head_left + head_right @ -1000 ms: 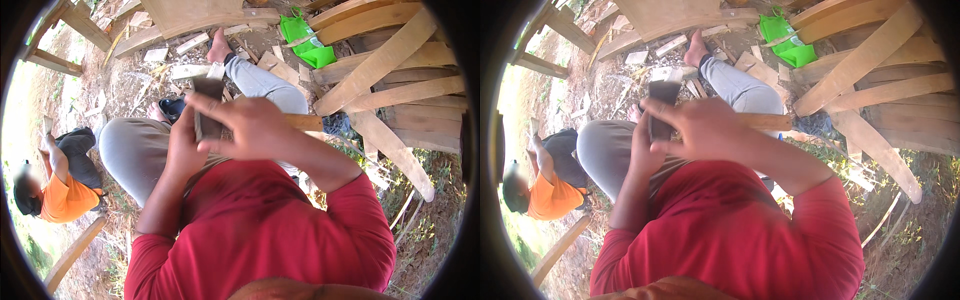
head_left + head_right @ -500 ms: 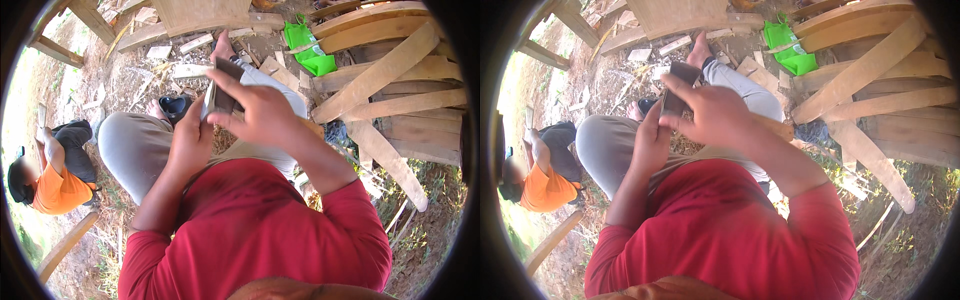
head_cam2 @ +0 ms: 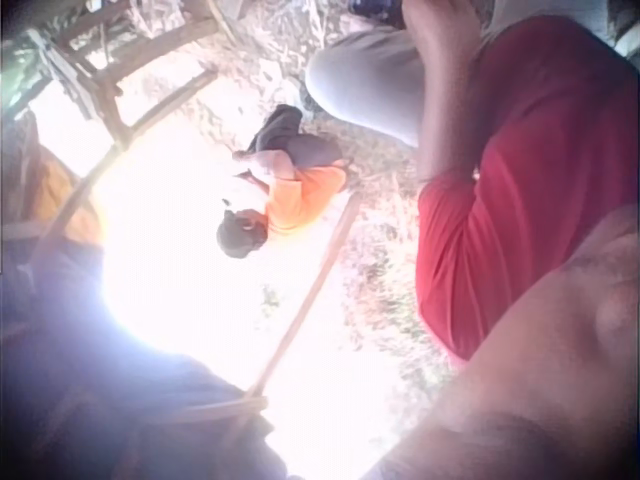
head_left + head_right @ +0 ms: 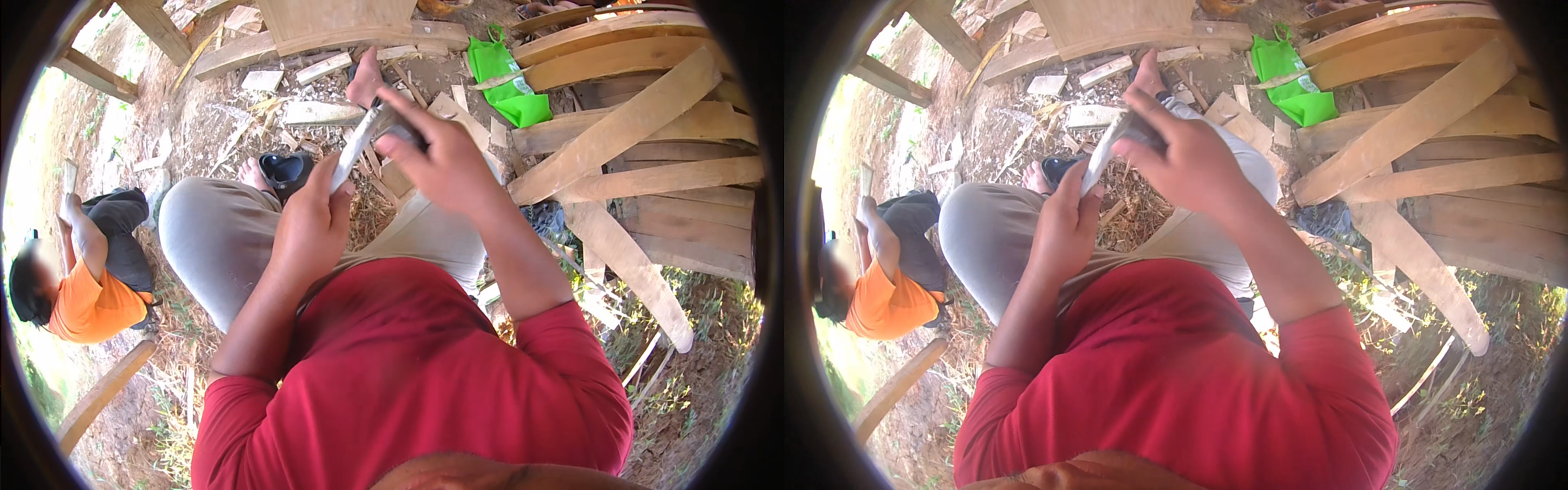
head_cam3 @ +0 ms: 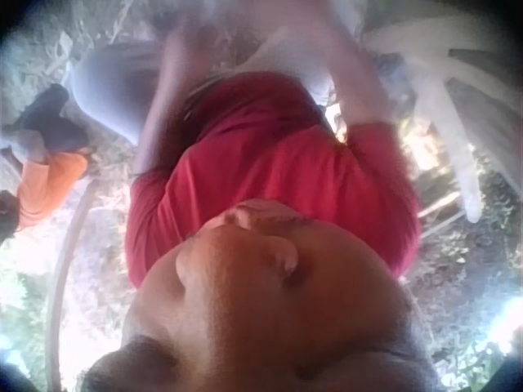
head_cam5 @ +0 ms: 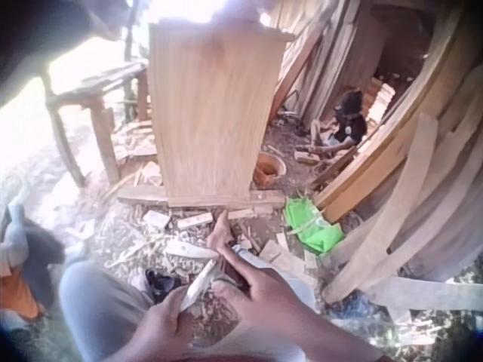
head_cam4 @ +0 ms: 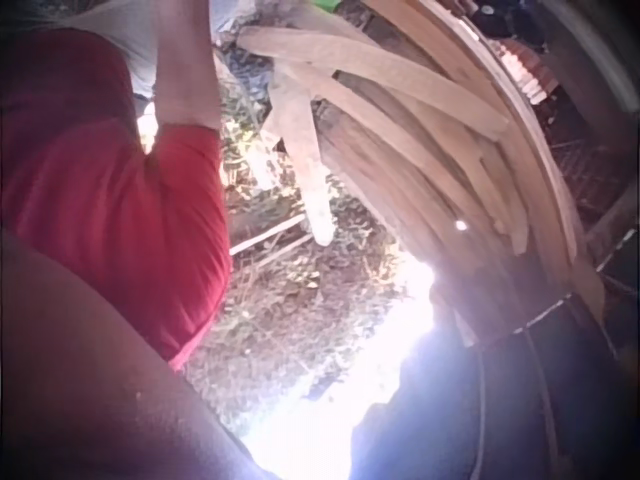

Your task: The person shaves a piece of wood with a hand axe, removing thin layers while holding the wood by hand.

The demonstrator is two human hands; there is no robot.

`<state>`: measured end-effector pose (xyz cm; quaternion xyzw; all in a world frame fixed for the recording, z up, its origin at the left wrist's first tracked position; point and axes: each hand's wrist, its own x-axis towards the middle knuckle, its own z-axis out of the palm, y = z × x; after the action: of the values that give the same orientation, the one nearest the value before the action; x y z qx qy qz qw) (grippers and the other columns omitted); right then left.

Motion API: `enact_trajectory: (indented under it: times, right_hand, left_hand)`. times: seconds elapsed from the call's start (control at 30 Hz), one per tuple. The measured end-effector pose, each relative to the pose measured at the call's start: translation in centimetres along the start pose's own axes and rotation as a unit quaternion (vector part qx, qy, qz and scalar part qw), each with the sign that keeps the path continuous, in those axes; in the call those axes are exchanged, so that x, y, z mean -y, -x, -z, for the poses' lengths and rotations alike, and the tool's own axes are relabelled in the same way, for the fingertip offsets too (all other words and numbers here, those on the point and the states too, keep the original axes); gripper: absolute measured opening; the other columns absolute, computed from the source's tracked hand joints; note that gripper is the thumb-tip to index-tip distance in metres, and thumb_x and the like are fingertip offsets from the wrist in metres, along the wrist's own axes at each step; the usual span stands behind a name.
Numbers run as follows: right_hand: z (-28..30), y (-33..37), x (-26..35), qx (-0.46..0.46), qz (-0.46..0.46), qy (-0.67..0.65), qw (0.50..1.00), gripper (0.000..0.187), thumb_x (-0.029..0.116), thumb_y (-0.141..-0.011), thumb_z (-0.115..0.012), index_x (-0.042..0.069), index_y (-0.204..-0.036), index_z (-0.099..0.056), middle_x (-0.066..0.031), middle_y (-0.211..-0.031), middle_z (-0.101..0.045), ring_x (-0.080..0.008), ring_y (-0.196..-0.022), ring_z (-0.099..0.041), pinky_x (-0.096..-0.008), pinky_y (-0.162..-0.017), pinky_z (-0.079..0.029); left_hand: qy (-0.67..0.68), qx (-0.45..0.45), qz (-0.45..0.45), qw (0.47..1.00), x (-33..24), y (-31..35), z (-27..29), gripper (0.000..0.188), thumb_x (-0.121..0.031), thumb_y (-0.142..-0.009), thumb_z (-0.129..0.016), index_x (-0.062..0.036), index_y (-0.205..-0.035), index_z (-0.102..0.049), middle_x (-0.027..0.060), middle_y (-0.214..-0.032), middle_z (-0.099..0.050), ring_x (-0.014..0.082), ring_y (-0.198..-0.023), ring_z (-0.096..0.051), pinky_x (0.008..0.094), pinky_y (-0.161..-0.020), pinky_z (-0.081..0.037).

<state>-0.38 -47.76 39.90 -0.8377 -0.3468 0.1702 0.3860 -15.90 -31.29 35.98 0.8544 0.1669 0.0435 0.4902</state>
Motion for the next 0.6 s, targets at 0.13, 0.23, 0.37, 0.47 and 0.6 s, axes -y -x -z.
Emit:
enact_trajectory:
  times: [0.13, 0.23, 0.37, 0.47, 0.6]
  right_hand:
    - [1.0, 0.7, -1.5, -0.058, -0.040, -0.083, 0.994, 0.066, 0.040, -0.102, -0.070, 0.012, -0.158, -0.051, -0.0065, -0.091, -0.064, -0.0116, -0.078, -0.054, -0.0301, -0.076, -0.051]
    - [1.3, 2.3, -1.0, -0.027, -0.005, -0.015, 1.000, 0.074, 0.046, -0.098, -0.075, 0.012, -0.159, -0.051, -0.0085, -0.094, -0.070, -0.0151, -0.075, -0.058, -0.0288, -0.074, -0.051]
    - [-0.1, 4.4, 1.1, 0.042, 0.157, 0.092, 0.982, 0.092, 0.058, -0.088, -0.079, 0.012, -0.161, -0.047, -0.0127, -0.089, -0.073, -0.0309, -0.069, -0.069, -0.0368, -0.066, -0.055]
    - [-1.7, 5.2, 1.9, 0.059, 0.205, 0.165, 0.963, 0.101, 0.064, -0.084, -0.079, 0.016, -0.165, -0.041, -0.0090, -0.077, -0.066, -0.0296, -0.065, -0.068, -0.0427, -0.061, -0.054]
    - [-2.2, 4.9, 2.0, 0.063, 0.198, 0.179, 0.962, 0.101, 0.063, -0.085, -0.079, 0.015, -0.164, -0.041, -0.0084, -0.078, -0.067, -0.0292, -0.066, -0.068, -0.0419, -0.061, -0.054]
  left_hand:
    - [0.093, 0.002, 0.025, 0.995, 0.8, -0.6, 1.0, 0.035, -0.017, -0.113, -0.052, 0.0002, -0.144, -0.054, 0.0034, -0.080, -0.059, 0.0137, -0.072, -0.056, 0.0299, -0.072, -0.050]
    - [0.246, 0.050, 0.098, 0.963, 1.3, -0.7, 1.1, 0.031, -0.018, -0.114, -0.051, -0.0028, -0.139, -0.055, -0.0020, -0.077, -0.053, 0.0068, -0.069, -0.051, 0.0238, -0.063, -0.045]
    - [0.367, 0.086, 0.129, 0.917, -0.2, -0.4, 1.0, 0.023, -0.018, -0.114, -0.053, -0.0036, -0.131, -0.057, -0.0032, -0.081, -0.054, 0.0025, -0.070, -0.049, 0.0213, -0.059, -0.040]
    - [0.395, 0.104, 0.147, 0.901, 0.1, -0.4, 0.9, 0.018, -0.015, -0.113, -0.053, -0.0024, -0.125, -0.057, -0.0016, -0.081, -0.055, 0.0049, -0.069, -0.049, 0.0247, -0.061, -0.042]
    - [0.279, 0.024, 0.011, 0.960, 2.5, -0.2, -1.3, 0.018, -0.015, -0.113, -0.053, -0.0001, -0.122, -0.057, 0.0032, -0.079, -0.056, 0.0114, -0.069, -0.050, 0.0317, -0.064, -0.045]
